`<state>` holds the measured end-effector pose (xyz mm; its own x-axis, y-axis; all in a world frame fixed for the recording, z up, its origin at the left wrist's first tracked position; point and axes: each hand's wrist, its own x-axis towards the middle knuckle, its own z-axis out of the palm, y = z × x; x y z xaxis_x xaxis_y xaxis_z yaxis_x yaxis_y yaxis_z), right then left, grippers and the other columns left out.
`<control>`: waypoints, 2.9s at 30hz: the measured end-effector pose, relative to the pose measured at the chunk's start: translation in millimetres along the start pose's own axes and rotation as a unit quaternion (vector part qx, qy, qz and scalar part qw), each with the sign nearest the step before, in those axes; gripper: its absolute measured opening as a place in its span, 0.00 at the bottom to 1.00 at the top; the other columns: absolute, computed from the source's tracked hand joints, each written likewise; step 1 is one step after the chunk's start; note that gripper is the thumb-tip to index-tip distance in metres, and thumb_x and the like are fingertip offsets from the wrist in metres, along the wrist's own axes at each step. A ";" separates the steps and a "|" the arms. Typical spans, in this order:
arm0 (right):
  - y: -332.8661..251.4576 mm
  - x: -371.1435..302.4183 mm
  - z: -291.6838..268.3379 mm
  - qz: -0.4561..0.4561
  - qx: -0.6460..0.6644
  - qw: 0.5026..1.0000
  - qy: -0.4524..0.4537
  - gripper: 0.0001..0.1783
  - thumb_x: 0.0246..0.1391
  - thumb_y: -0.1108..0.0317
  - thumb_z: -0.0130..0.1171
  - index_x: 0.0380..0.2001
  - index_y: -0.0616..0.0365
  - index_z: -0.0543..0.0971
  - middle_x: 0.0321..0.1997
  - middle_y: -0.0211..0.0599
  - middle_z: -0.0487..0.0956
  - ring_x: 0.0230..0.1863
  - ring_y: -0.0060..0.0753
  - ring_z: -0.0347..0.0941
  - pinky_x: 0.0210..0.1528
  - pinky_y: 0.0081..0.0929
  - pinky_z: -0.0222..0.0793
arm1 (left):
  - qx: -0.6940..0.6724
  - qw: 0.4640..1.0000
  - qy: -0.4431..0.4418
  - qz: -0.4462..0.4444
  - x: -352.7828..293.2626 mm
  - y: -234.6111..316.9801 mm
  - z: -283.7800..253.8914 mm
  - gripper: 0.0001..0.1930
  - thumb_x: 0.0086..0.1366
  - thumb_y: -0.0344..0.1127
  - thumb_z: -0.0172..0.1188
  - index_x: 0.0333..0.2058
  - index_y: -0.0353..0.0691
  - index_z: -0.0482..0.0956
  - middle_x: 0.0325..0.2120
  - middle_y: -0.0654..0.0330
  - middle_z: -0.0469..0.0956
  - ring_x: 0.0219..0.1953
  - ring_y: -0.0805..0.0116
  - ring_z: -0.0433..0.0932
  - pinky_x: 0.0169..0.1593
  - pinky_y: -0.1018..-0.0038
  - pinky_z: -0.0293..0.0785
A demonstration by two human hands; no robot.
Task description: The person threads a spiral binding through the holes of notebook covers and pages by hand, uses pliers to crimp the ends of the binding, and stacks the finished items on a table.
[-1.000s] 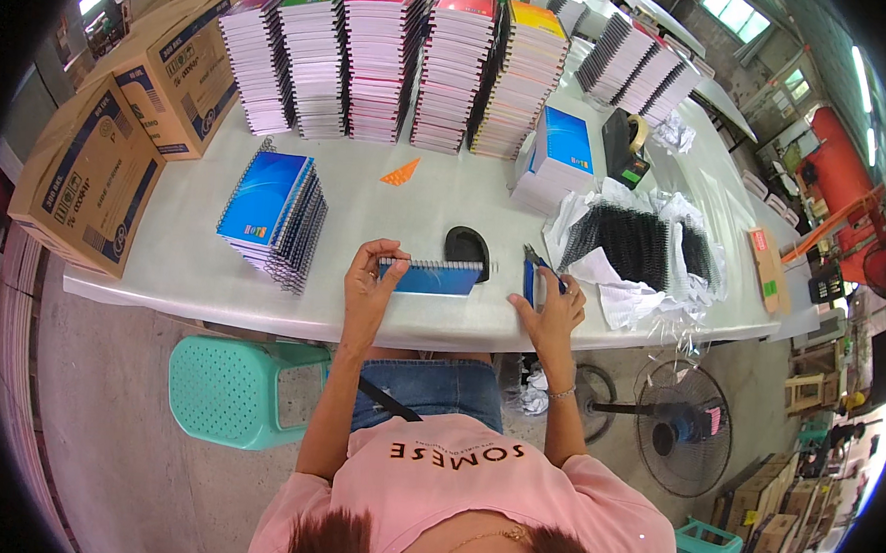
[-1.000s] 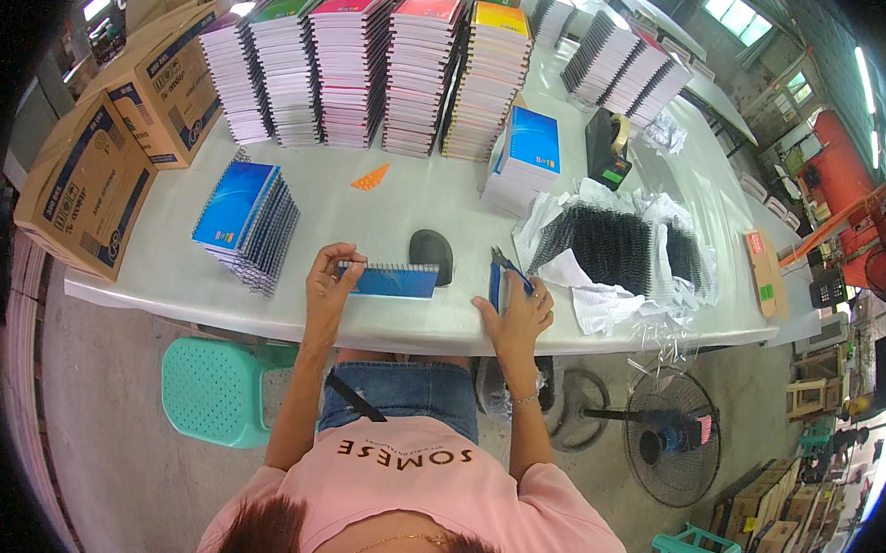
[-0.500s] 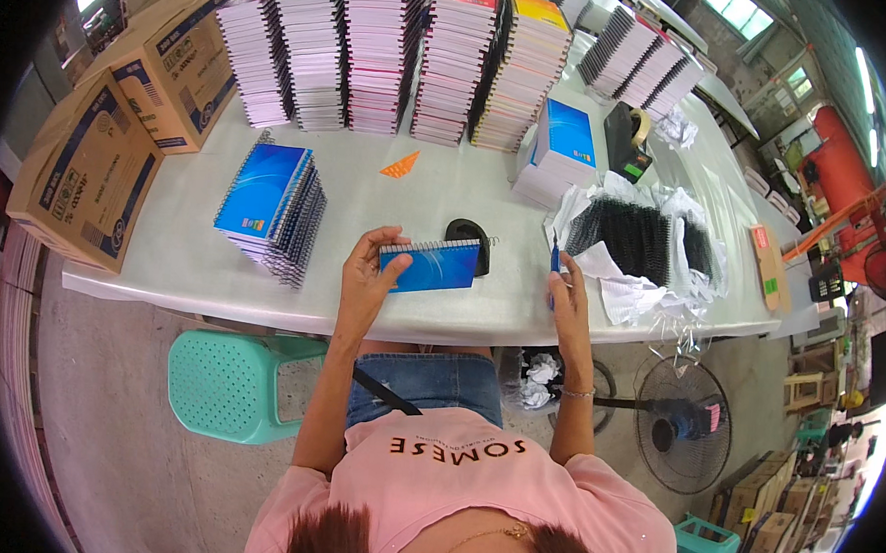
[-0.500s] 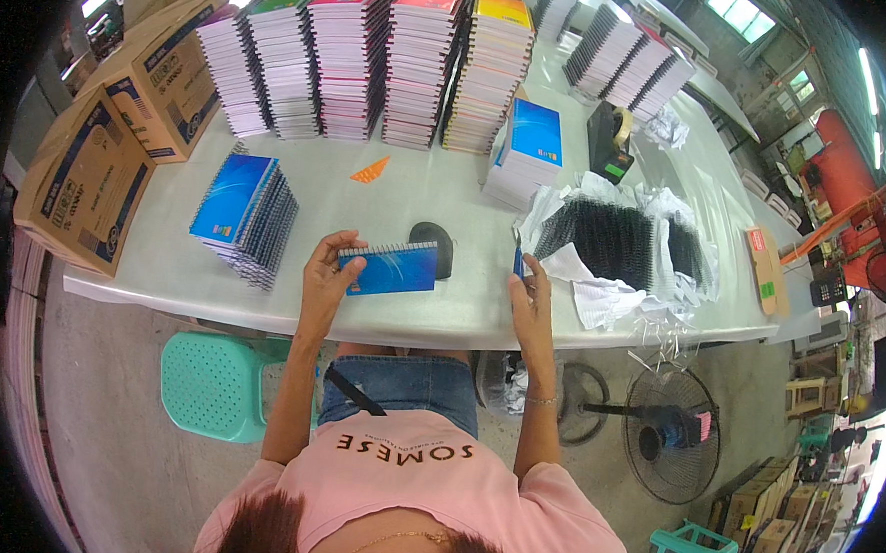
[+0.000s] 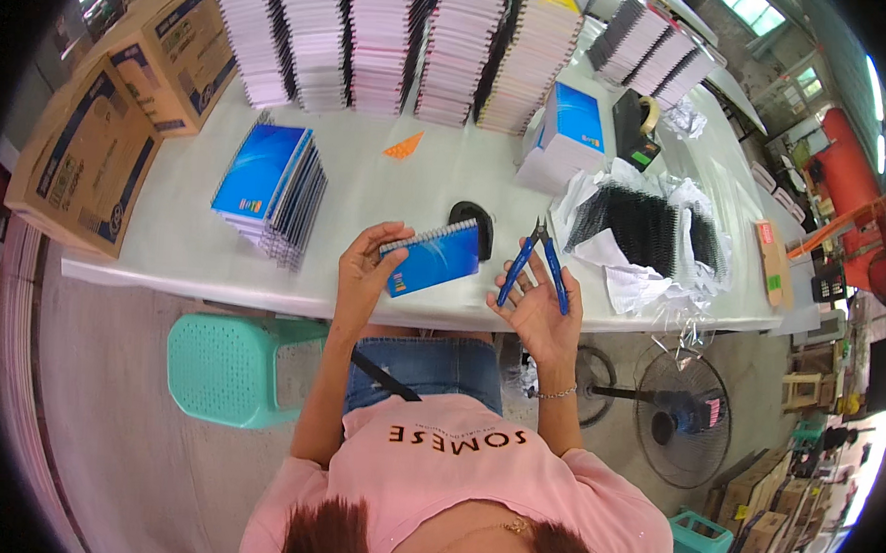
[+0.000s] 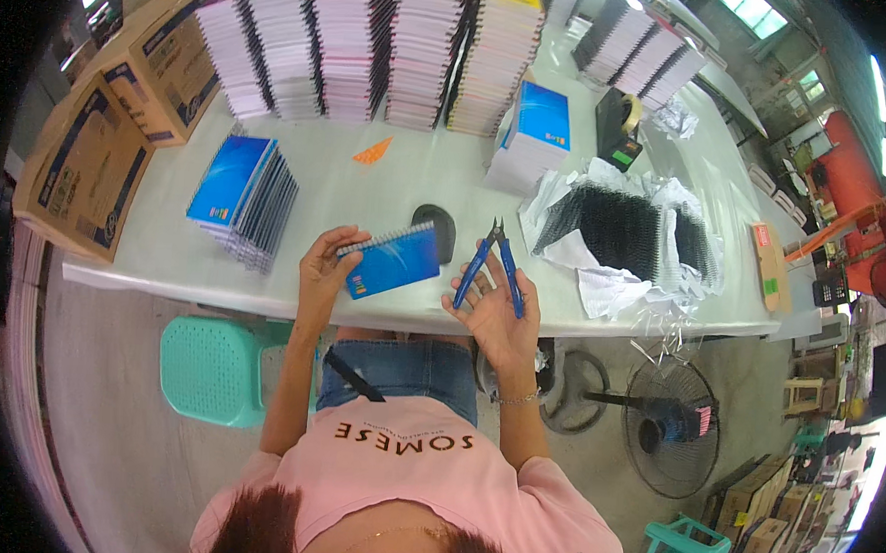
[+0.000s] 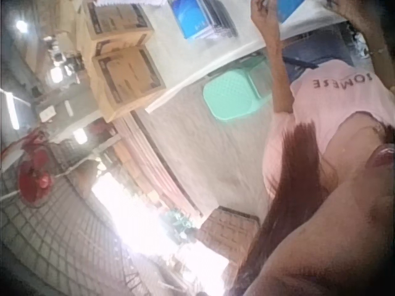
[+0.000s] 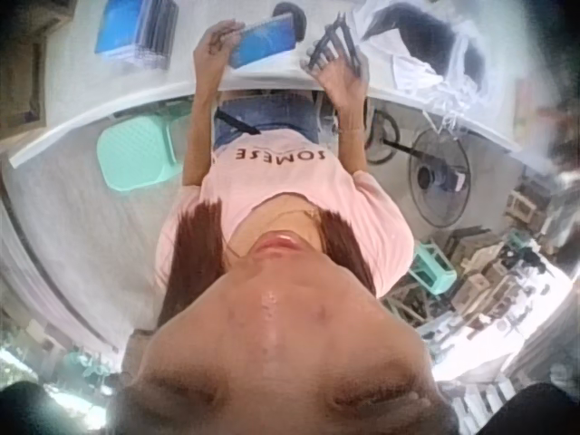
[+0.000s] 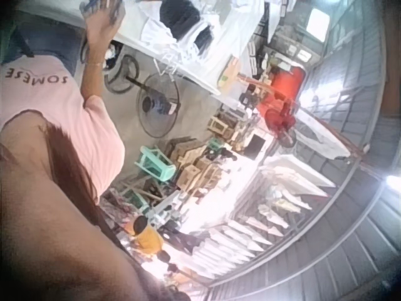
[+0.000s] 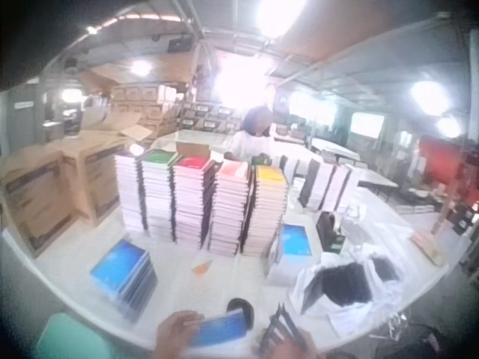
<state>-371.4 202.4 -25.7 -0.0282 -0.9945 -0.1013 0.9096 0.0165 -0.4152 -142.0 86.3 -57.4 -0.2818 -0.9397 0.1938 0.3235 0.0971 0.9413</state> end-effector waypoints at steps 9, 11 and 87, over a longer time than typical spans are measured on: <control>16.1 -2.0 0.2 0.014 -0.100 0.995 0.018 0.31 0.61 0.50 0.46 0.63 0.55 0.61 0.53 0.40 0.69 0.54 0.39 0.67 0.56 0.48 0.65 | -0.031 0.995 0.042 -0.080 -10.4 -3.7 10.7 0.20 0.60 0.27 0.63 0.51 0.35 0.73 0.44 0.54 0.74 0.52 0.60 0.74 0.56 0.67 0.71; 25.3 -0.1 -5.4 0.013 -0.114 0.993 0.040 0.30 0.62 0.51 0.46 0.63 0.55 0.62 0.53 0.40 0.70 0.53 0.38 0.69 0.56 0.47 0.66 | 0.267 0.961 0.065 0.004 -16.4 -4.0 11.0 0.18 0.59 0.32 0.64 0.49 0.38 0.75 0.40 0.56 0.73 0.53 0.59 0.72 0.55 0.64 0.70; 92.4 -8.2 40.0 -0.202 -0.773 0.601 -0.013 0.37 0.43 0.68 0.68 0.59 0.61 0.70 0.49 0.48 0.75 0.48 0.48 0.74 0.47 0.37 0.71 | 0.029 0.996 0.055 -0.059 -26.6 1.6 21.1 0.13 0.62 0.20 0.56 0.45 0.32 0.81 0.35 0.60 0.83 0.36 0.81 0.77 0.40 0.84 0.73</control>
<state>-270.5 207.9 -27.0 -0.0934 -0.9505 0.2963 -0.6422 -0.1699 -0.7475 -153.0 118.4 -55.2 -0.2138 -0.9755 0.0522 0.2394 -0.0005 0.9709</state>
